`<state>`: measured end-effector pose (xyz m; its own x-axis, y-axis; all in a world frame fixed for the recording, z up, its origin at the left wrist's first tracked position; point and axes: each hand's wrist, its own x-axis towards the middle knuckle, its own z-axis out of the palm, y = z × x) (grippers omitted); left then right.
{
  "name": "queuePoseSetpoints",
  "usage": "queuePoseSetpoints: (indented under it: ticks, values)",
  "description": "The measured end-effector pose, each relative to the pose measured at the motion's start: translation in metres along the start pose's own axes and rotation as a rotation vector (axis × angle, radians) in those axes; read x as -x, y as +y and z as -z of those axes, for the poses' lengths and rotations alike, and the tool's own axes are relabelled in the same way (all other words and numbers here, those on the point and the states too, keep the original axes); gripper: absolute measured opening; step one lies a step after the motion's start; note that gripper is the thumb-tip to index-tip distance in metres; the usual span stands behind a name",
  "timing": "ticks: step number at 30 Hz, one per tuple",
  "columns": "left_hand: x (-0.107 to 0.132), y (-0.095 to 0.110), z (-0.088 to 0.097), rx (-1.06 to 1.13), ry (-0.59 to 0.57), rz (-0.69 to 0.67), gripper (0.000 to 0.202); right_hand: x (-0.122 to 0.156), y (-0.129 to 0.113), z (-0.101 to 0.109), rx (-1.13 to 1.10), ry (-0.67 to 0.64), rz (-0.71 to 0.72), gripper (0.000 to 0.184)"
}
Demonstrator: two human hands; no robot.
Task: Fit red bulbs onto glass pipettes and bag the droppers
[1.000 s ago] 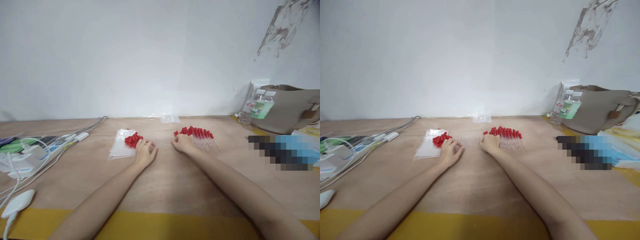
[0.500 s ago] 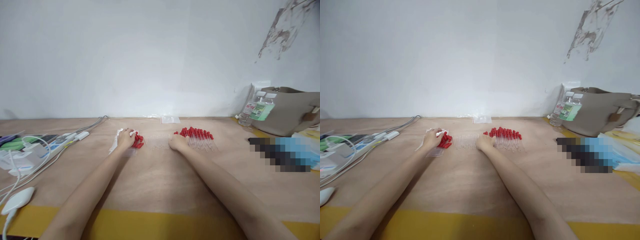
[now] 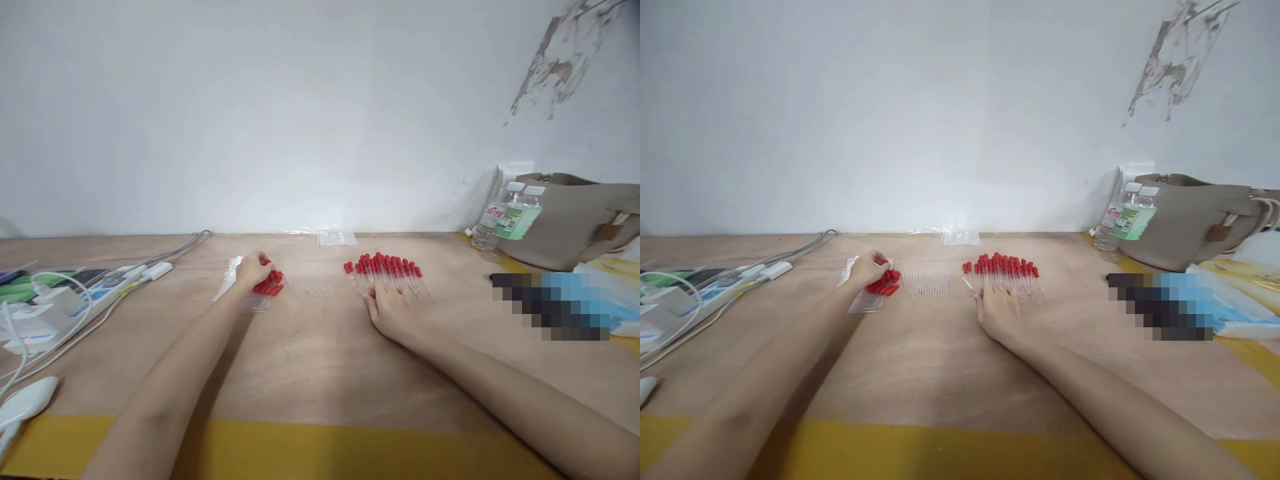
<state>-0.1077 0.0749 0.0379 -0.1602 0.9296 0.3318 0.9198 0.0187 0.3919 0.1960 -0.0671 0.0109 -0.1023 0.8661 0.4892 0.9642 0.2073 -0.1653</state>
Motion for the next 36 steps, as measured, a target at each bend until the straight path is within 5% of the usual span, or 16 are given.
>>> queuePoseSetpoints:
  ticks: [4,8,10,15,19,26,36]
  values:
    - [0.004,-0.003,0.002,0.059,0.067,0.014,0.022,0.004,0.005,-0.009,-0.163,0.039,0.003,0.013]
    - [0.015,0.004,0.008,0.281,0.362,-0.055,0.027,0.003,0.009,-0.020,-0.323,0.107,0.052,0.018]
    - [0.028,0.014,0.008,0.484,0.421,-0.149,0.030,0.003,0.010,-0.023,-0.371,0.134,0.101,0.025]
    - [0.084,0.048,-0.010,0.888,-0.058,-0.234,0.018,0.004,0.006,-0.020,-0.437,0.128,0.216,0.022]
    - [0.119,0.060,-0.029,0.953,-0.256,-0.236,0.024,0.008,-0.004,-0.014,-0.454,0.107,0.238,0.019]
    - [0.129,0.058,-0.034,0.873,-0.341,-0.414,0.027,0.012,-0.012,-0.014,-0.425,0.073,0.265,0.018]
    - [0.132,0.063,-0.027,0.880,-0.444,-0.426,0.024,0.014,-0.013,-0.014,-0.502,0.013,0.292,0.014]
